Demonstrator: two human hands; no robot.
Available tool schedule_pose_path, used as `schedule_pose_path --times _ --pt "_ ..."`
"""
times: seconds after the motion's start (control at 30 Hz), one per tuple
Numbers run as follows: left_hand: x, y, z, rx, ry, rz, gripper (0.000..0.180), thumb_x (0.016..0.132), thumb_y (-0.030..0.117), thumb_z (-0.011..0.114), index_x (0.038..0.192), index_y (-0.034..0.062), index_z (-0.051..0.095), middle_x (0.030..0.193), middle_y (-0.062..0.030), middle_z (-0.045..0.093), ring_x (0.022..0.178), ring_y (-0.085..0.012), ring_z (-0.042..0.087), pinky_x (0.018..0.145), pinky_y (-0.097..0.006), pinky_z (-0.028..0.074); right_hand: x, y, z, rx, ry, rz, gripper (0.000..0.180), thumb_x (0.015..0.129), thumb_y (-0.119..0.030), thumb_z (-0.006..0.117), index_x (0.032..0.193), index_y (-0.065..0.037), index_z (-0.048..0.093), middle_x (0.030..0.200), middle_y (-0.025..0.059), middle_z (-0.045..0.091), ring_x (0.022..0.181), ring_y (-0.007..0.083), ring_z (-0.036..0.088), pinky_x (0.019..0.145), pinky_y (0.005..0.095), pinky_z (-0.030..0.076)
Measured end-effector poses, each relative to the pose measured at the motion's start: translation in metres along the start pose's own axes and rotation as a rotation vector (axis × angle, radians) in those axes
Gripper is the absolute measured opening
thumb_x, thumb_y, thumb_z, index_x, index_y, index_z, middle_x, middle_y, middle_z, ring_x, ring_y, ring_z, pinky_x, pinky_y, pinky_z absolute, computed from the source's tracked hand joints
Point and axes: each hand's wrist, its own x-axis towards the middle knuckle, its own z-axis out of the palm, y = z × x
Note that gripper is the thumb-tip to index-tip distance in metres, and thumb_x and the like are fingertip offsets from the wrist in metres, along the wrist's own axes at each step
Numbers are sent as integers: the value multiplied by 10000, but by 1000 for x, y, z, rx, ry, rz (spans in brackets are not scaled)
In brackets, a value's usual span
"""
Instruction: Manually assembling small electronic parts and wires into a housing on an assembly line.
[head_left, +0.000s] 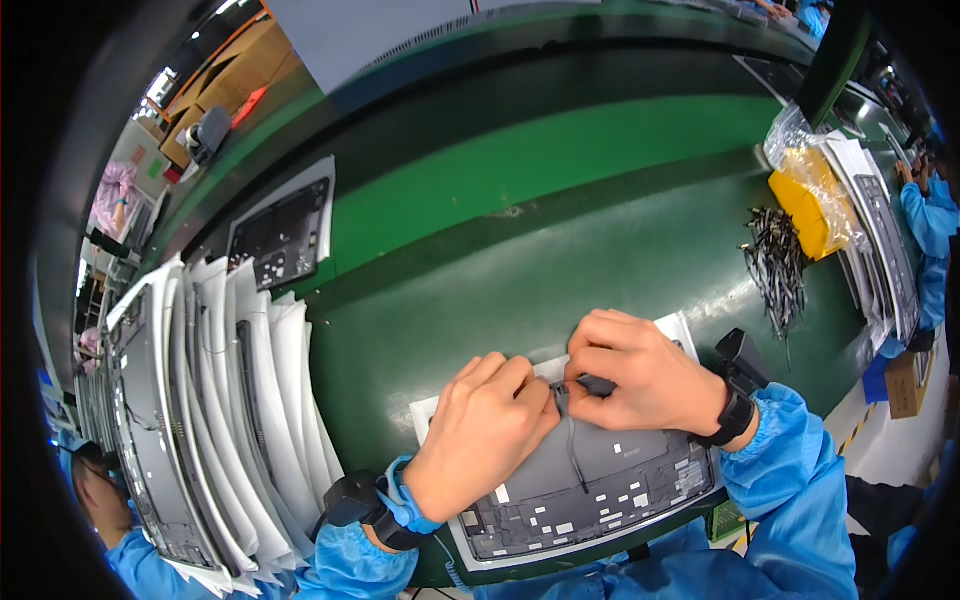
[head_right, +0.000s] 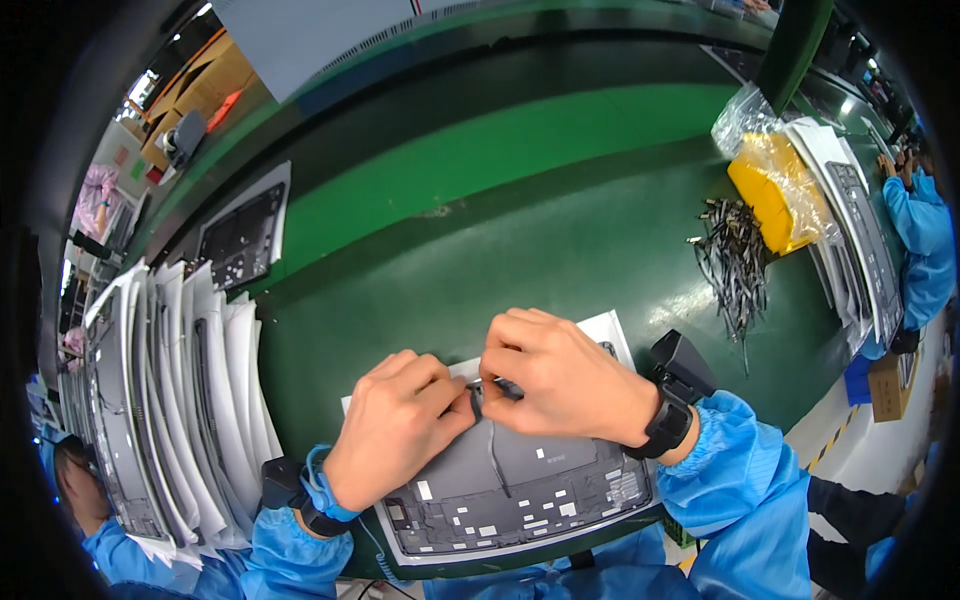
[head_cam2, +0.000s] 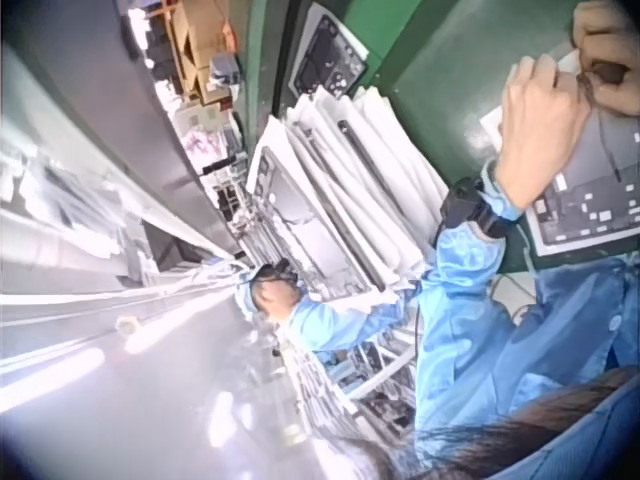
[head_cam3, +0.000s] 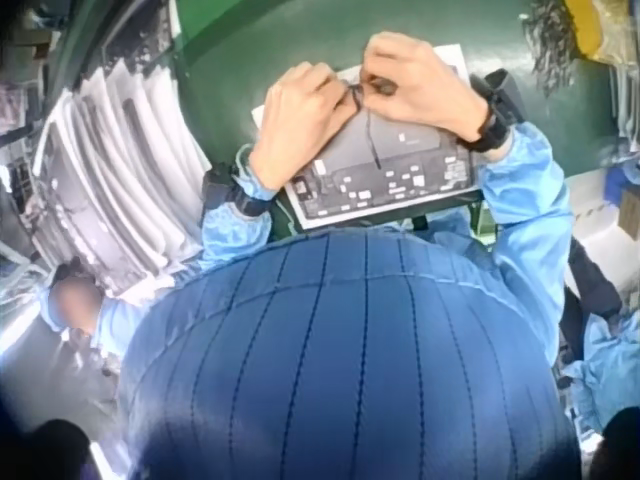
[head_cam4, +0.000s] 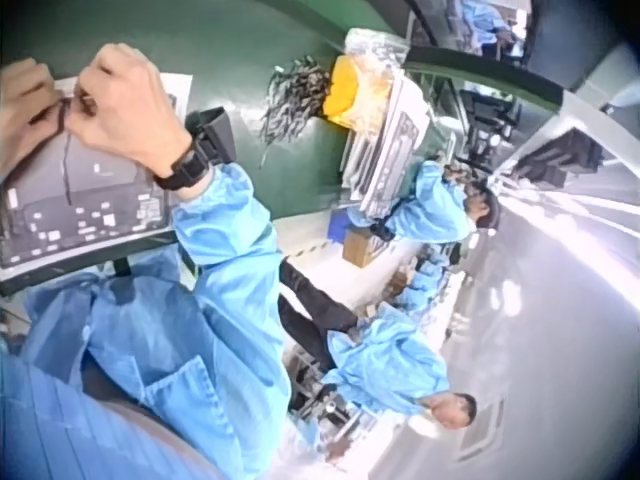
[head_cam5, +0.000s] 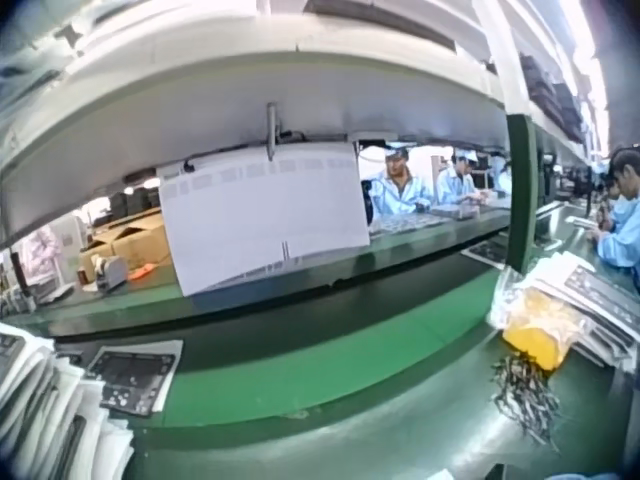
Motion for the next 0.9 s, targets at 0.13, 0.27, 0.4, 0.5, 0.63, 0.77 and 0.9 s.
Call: schedule_pose_path --times 0.13,0.27,0.4,0.5,0.63,0.77,0.9 --pt "1 -11 2 -71 -3 57 181 757 48 801 745 -4 628 770 -96 530 740 -275 573 684 -404 520 4 1 2 15 6 2 175 695 0 776 736 -9 606 808 103 571 719 307 599 643 413 514" --pt "0 -15 -1 -80 -21 82 182 719 19 844 820 -9 696 818 -81 623 728 -252 615 652 -370 523 5 0 2 14 -17 34 180 689 2 774 731 -13 599 810 102 573 714 306 592 639 411 509" --pt "-1 -15 -1 -88 -42 80 184 721 16 843 831 -17 700 826 -87 627 730 -253 618 652 -368 523 5 -2 3 0 -32 17 192 677 0 774 748 -14 596 819 99 570 708 295 584 623 403 501" --pt "-2 -17 3 -130 -6 62 184 708 1 845 830 -11 707 822 -84 630 723 -254 621 636 -373 523 3 -2 3 -41 -34 -7 196 677 -3 777 759 -12 599 825 100 568 706 290 583 615 399 499" --pt "-2 -19 5 -243 38 -17 182 687 -21 843 812 0 712 814 -73 635 711 -254 627 606 -371 521 2 -3 4 -71 -11 -34 207 683 -6 785 757 -4 591 825 106 558 706 294 585 610 391 501" --pt "-2 -18 7 -264 63 -48 183 684 -26 845 812 -1 716 816 -70 637 706 -253 625 599 -363 518 2 0 1 33 -25 -23 211 681 -5 787 759 -2 590 825 108 553 703 291 585 608 391 504" --pt "-5 -17 8 -259 66 -48 189 681 -30 846 814 0 716 814 -73 632 709 -255 626 602 -365 517 2 -6 3 -131 -33 -93 207 679 -6 788 749 -10 592 832 95 570 707 274 595 606 387 510"
